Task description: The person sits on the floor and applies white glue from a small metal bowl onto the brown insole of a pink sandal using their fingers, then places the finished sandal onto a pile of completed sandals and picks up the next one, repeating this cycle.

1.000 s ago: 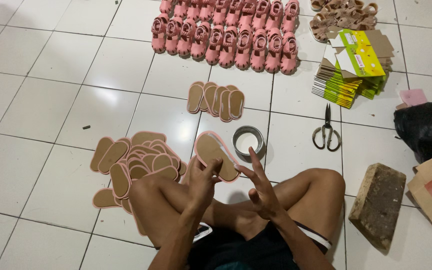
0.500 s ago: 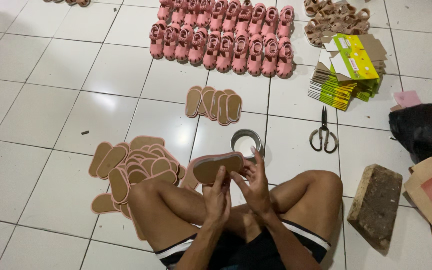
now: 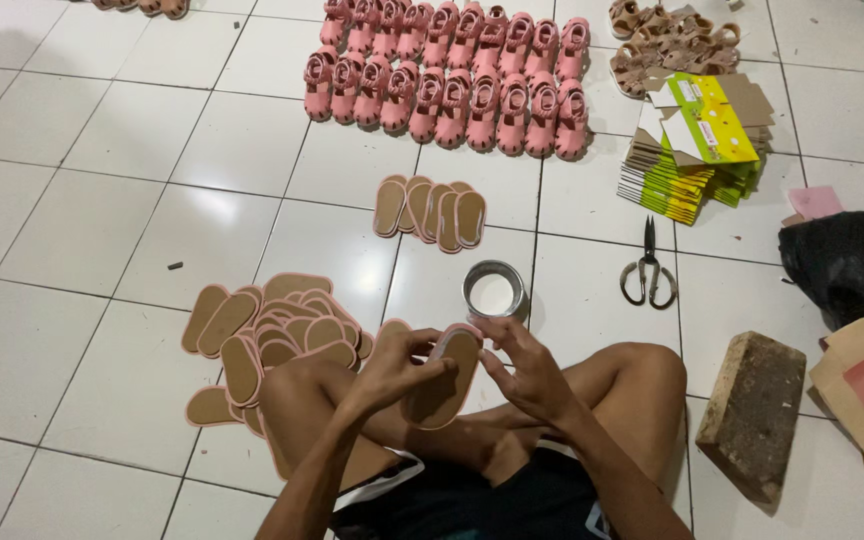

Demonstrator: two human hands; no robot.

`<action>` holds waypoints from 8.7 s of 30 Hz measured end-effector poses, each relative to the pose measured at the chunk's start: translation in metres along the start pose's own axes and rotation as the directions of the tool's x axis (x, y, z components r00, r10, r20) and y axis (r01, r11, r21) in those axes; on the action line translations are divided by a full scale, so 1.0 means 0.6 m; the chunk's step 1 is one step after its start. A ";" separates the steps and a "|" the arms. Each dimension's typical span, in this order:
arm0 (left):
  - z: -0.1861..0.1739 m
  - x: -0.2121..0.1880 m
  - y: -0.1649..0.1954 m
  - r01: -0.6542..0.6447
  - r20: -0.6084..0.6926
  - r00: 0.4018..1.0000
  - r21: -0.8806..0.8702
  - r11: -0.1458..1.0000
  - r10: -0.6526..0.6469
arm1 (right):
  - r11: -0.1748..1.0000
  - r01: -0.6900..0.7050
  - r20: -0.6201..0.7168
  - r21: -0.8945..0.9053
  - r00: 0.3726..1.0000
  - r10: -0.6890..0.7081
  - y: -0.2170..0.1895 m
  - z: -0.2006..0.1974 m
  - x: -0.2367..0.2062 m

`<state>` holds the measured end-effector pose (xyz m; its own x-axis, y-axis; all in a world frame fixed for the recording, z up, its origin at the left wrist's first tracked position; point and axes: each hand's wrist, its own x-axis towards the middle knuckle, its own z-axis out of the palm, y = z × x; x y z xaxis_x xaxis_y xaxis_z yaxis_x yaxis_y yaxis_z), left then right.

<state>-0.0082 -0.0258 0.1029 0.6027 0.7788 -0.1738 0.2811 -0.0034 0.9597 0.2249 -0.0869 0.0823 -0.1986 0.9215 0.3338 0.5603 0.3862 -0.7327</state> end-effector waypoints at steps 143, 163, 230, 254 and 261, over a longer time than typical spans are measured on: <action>0.081 0.047 -0.020 -0.278 -0.636 0.724 -0.622 0.732 -0.266 | 0.847 0.087 -0.147 -0.524 0.971 -0.190 0.044 0.060 -0.042; 0.068 0.052 -0.155 -0.269 -0.734 0.608 -0.549 0.791 -0.302 | 0.769 -0.512 0.058 -0.384 0.817 0.573 0.177 0.077 0.044; 0.083 0.030 -0.231 -0.026 -0.431 0.824 -0.677 0.736 -0.367 | 0.716 -0.372 0.037 -0.591 0.874 0.484 0.190 0.092 0.084; 0.088 0.035 -0.063 -0.045 -0.346 0.910 -0.627 0.777 -0.227 | 0.742 -0.266 0.044 0.615 0.952 0.304 0.048 0.043 -0.011; 0.097 0.042 -0.055 -0.088 -0.388 0.894 -0.644 0.760 -0.225 | 0.662 -0.336 0.086 0.670 0.921 0.380 0.033 0.069 -0.035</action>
<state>0.0412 -0.0422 0.0542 0.1859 0.9402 -0.2854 -0.3200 0.3326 0.8871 0.2068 -0.0968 0.0362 -0.0394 0.9990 -0.0220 -0.1015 -0.0259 -0.9945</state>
